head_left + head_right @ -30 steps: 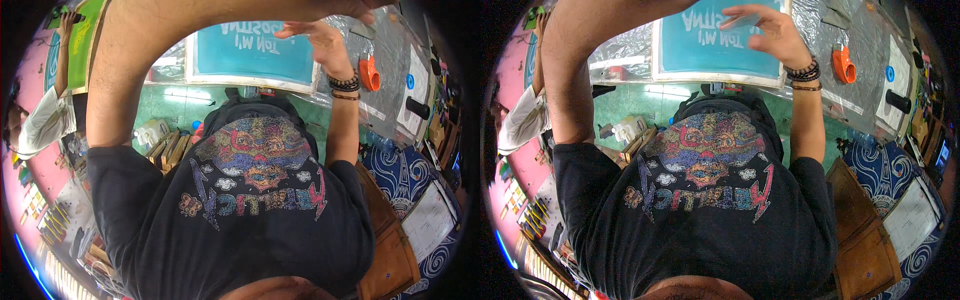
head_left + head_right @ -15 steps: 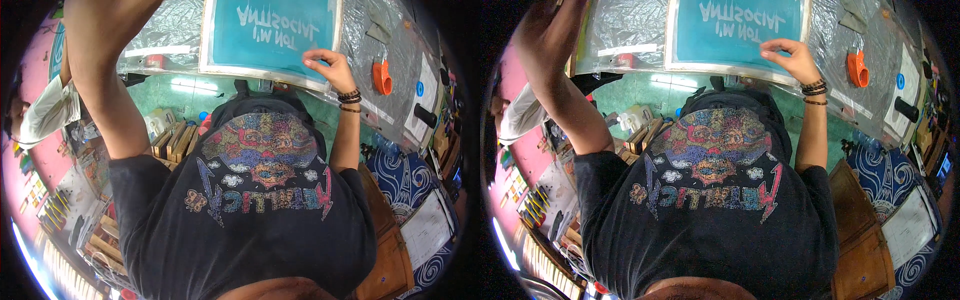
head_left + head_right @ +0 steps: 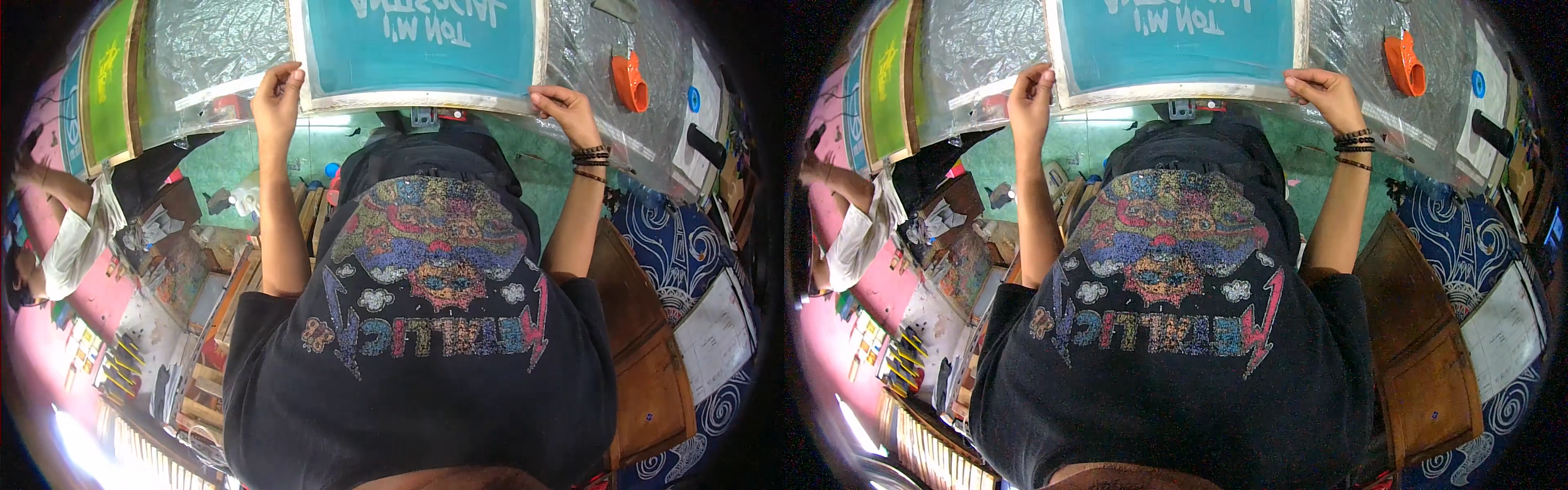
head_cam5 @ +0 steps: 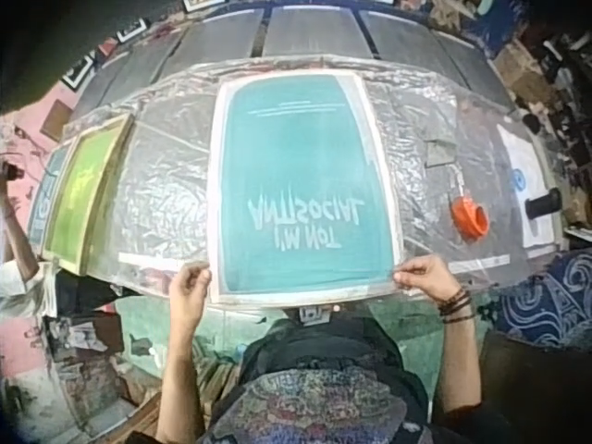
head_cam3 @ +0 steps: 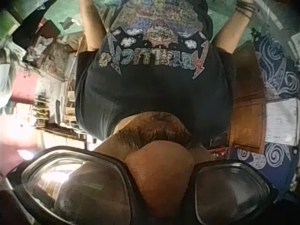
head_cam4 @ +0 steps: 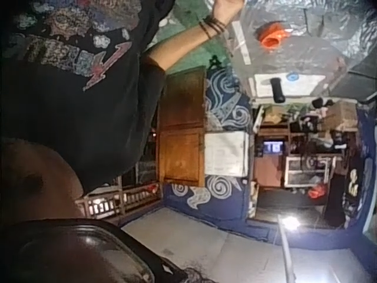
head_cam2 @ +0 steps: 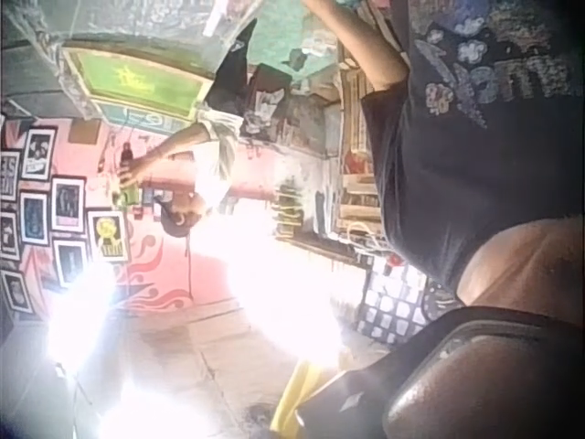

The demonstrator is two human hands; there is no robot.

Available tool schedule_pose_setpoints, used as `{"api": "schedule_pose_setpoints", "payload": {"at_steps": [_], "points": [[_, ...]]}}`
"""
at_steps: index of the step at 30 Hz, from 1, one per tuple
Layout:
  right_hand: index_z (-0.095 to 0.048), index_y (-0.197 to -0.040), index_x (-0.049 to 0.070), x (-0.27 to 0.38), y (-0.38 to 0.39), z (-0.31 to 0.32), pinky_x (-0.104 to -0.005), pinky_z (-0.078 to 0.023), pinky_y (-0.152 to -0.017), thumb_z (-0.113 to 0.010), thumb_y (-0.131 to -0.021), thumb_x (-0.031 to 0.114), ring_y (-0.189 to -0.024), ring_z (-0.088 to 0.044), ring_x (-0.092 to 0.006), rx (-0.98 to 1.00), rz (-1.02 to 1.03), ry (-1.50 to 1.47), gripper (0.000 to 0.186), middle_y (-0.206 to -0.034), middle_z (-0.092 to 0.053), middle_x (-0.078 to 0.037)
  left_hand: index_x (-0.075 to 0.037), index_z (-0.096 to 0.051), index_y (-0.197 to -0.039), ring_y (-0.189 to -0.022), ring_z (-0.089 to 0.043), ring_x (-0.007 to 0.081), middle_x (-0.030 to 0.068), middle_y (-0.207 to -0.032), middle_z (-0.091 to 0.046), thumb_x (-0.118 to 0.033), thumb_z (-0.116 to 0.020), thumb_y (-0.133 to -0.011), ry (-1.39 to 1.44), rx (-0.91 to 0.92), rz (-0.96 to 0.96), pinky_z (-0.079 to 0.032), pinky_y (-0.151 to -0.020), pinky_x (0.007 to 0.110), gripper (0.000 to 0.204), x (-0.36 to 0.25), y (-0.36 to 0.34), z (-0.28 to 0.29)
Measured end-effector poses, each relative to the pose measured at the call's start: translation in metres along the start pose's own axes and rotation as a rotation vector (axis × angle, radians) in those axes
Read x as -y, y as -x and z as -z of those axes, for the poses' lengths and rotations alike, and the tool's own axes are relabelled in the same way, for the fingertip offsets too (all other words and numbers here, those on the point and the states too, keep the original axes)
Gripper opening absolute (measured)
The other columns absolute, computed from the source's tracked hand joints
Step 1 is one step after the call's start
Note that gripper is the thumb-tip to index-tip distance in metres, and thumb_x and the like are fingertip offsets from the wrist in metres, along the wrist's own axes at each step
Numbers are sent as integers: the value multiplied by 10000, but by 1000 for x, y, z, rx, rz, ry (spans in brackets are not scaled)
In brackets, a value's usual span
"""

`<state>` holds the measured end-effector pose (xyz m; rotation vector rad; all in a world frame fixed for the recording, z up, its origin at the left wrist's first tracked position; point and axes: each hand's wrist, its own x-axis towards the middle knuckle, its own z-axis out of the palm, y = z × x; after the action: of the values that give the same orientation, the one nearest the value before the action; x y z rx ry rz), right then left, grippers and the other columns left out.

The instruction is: Taping the edges of a screen printing frame to prepare it for printing, and inspecting the alignment of the design.

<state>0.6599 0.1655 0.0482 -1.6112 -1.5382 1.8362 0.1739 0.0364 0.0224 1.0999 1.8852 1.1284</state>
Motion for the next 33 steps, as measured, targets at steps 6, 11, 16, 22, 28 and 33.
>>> {"api": "schedule_pose_setpoints", "payload": {"at_steps": [6,11,16,22,28,33], "points": [[-748,-1008,25,-8,-14,-7,-223,-498,-656,-834,-877,207,-724,-629,-67,-142,-47,-69,240,-836,-726,-10,4,-688,-1220,-684,-509,34,-19,-852,-624,-172,-721,-982,102,-58,80,-399,-586,196,298,21,12,-15],[-745,-942,32,1,-19,-9,-214,-486,-640,-846,-863,208,-701,-630,-66,-212,-55,-27,218,-798,-712,-4,16,-683,-1232,-683,-521,38,-12,-847,-640,-156,-725,-976,52,-96,148,-407,-582,199,312,19,8,-22],[-757,-969,33,-8,-26,1,-208,-476,-630,-848,-860,204,-713,-649,-67,-145,-79,-50,222,-791,-710,5,36,-693,-1192,-671,-519,43,-14,-796,-638,-160,-732,-970,92,-89,207,-407,-587,200,299,19,7,-16],[-737,-1009,37,1,-27,2,-217,-480,-645,-853,-855,228,-728,-656,-74,-203,-105,-53,271,-794,-711,2,21,-738,-1009,-736,-545,36,-8,-817,-667,-234,-796,-922,111,-117,247,-432,-615,200,275,19,1,-22],[-735,-959,59,-16,-40,9,-209,-470,-632,-854,-853,280,-701,-636,-64,-208,-174,-40,273,-778,-700,11,21,-737,-1001,-678,-537,33,-22,-786,-663,-274,-802,-921,80,4,459,-403,-587,190,312,19,-10,-19],[-743,-935,55,-10,-48,-7,-196,-440,-604,-838,-873,280,-673,-600,-45,-261,-217,46,251,-769,-679,26,49,-741,-985,-665,-535,32,-20,-772,-664,-285,-803,-919,-11,-20,482,-409,-588,188,346,16,-16,-22]]}}
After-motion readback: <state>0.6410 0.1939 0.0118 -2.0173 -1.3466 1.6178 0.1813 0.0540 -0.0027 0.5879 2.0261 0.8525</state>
